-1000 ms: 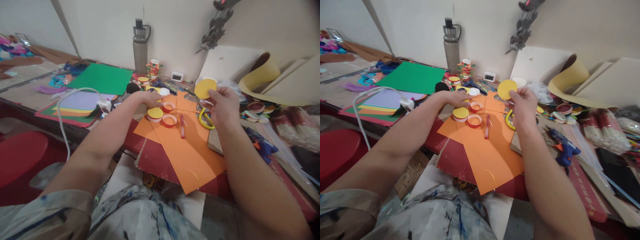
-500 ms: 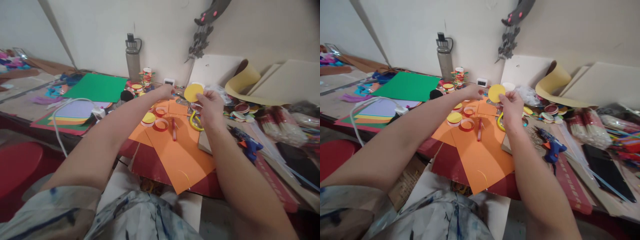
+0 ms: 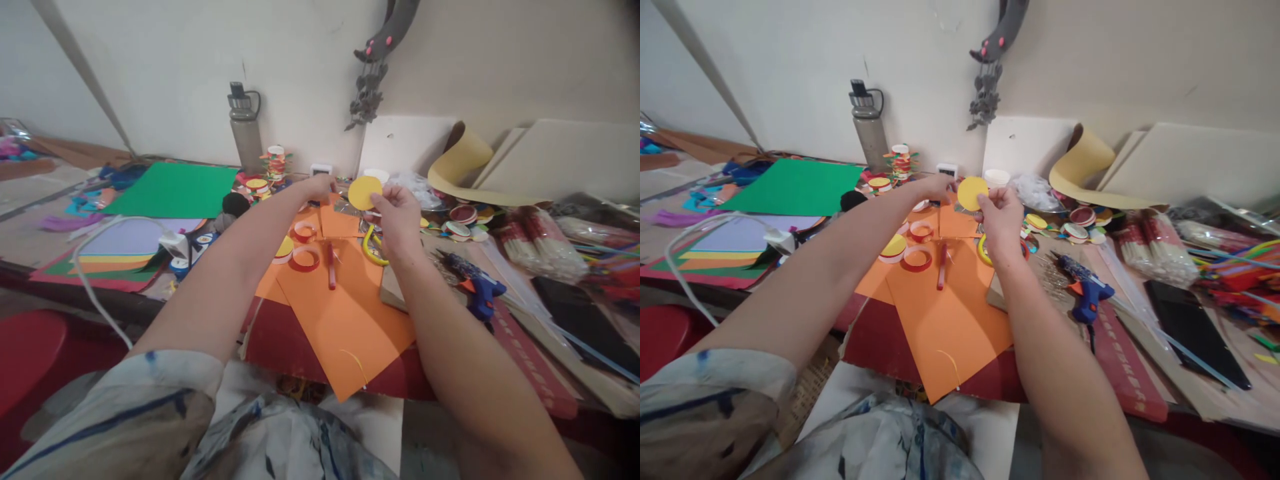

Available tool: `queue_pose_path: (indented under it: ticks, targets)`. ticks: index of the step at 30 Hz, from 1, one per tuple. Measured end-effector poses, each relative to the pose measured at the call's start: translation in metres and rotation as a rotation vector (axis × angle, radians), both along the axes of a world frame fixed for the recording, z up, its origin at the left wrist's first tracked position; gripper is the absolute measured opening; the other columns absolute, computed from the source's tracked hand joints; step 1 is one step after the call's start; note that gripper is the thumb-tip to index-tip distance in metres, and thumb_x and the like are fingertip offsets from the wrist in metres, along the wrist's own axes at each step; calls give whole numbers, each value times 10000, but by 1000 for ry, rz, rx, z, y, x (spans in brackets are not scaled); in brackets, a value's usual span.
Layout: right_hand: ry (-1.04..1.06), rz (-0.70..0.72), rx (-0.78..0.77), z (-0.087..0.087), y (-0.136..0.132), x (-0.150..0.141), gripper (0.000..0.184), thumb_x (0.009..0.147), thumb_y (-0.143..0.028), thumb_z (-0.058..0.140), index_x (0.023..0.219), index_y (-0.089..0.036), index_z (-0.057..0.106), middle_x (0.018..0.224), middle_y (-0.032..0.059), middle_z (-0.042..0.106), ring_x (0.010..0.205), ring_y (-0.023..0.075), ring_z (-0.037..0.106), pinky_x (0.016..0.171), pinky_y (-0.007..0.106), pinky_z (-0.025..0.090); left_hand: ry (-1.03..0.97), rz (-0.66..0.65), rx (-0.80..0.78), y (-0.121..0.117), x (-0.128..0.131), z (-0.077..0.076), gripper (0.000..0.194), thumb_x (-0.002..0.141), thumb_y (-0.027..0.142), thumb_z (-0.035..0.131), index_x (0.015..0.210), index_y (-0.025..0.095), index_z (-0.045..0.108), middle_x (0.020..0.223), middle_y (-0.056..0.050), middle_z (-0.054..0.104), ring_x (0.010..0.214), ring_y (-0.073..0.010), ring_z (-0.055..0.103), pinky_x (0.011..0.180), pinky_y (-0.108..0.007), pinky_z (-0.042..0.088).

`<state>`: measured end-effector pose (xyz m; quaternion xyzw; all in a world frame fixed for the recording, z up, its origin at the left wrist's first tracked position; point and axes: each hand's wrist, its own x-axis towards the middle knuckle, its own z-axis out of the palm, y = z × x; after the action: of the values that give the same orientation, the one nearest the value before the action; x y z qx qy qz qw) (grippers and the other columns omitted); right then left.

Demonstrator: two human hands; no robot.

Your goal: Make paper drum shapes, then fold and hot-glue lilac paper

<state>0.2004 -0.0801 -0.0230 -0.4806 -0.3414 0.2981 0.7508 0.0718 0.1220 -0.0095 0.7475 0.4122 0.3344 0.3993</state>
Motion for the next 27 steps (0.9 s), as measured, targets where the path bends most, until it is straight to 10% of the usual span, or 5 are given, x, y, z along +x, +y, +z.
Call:
queue_pose_path:
  ticks: [3,10,18,27]
  targets:
    - [-1,-23,-2,-3,2,0,247,783,-212,816,870,-265,591,818,-65,680,672,109,644,518,194,526,79,-35,-12,-5,-13,16,305,637,3,969,701,180,729,574,20,618,862,-217,701,1005,-345,559]
    - [55,8,-4,-5,2,1,294,809,-283,892,851,-243,605,807,-69,685,671,92,605,563,186,489,-485,-81,-197,-51,-49,47,353,842,285,982,959,208,658,878,-59,818,891,-215,816,876,-341,632]
    - [169,185,-26,-8,-5,-14,452,696,-349,1009,815,-235,588,745,-98,666,623,56,601,654,178,532,-837,93,-145,-99,-48,33,345,959,380,882,1102,270,588,1048,-32,873,1096,-244,854,898,-337,661]
    - [190,69,75,-9,-8,-26,467,636,-408,972,866,-258,594,832,-59,735,757,126,706,625,220,533,-820,-78,-309,-153,-34,8,515,853,546,1006,1123,236,696,973,-45,836,1122,-254,838,935,-353,665]
